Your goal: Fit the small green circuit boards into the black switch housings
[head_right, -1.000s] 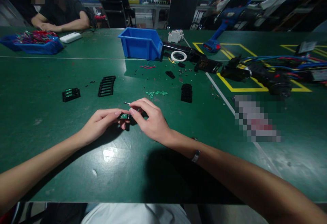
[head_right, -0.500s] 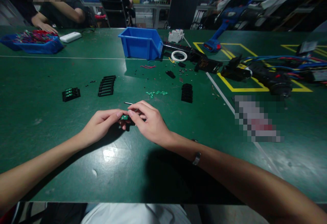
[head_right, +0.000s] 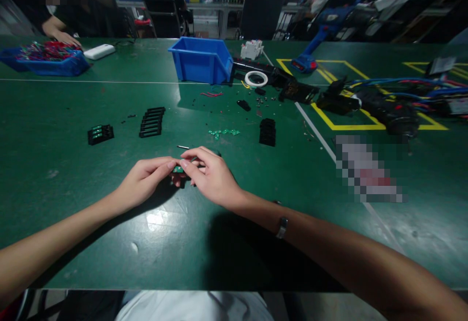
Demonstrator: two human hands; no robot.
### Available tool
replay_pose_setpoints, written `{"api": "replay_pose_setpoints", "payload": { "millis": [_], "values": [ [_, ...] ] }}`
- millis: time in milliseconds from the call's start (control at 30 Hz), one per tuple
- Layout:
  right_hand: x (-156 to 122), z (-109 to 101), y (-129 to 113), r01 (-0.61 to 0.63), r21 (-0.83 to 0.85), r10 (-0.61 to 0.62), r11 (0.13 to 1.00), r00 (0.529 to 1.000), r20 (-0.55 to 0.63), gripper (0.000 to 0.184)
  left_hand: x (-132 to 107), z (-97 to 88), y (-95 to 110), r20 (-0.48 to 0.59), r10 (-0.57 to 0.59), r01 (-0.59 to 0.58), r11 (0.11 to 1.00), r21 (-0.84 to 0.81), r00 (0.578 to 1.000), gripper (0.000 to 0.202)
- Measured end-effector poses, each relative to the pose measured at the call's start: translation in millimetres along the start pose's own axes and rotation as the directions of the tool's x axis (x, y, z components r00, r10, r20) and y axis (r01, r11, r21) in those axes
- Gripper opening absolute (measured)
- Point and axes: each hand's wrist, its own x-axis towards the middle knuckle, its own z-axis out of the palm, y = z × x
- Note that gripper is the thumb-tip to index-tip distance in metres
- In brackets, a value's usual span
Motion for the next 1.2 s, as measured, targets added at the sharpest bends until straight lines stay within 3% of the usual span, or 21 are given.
{"api": "replay_pose_setpoints", "payload": {
  "millis": [400,967,1200],
  "values": [
    [-1.3,-0.2,4.7,0.103,-0.004,-0.103,0.995,0.994,0.034,0.014,-0.8,1.5,0.1,-0.031,-0.010,0.010,1.000,-0.001,0.999,0.037],
    [-1.0,-0.5,10.2,0.139,-0.045,-0.137,0.989,0.990,0.035,0.016,-1.7,3.8,0.8,-0.041,0.001,0.000,1.000,0.017,0.999,0.037],
    [-5.6,3.3,9.2,0.135,-0.086,-0.135,0.987,0.991,0.002,0.019,-3.3,9.3,9.1,-0.110,0.099,-0.084,0.987,0.140,0.989,0.035]
  ]
}}
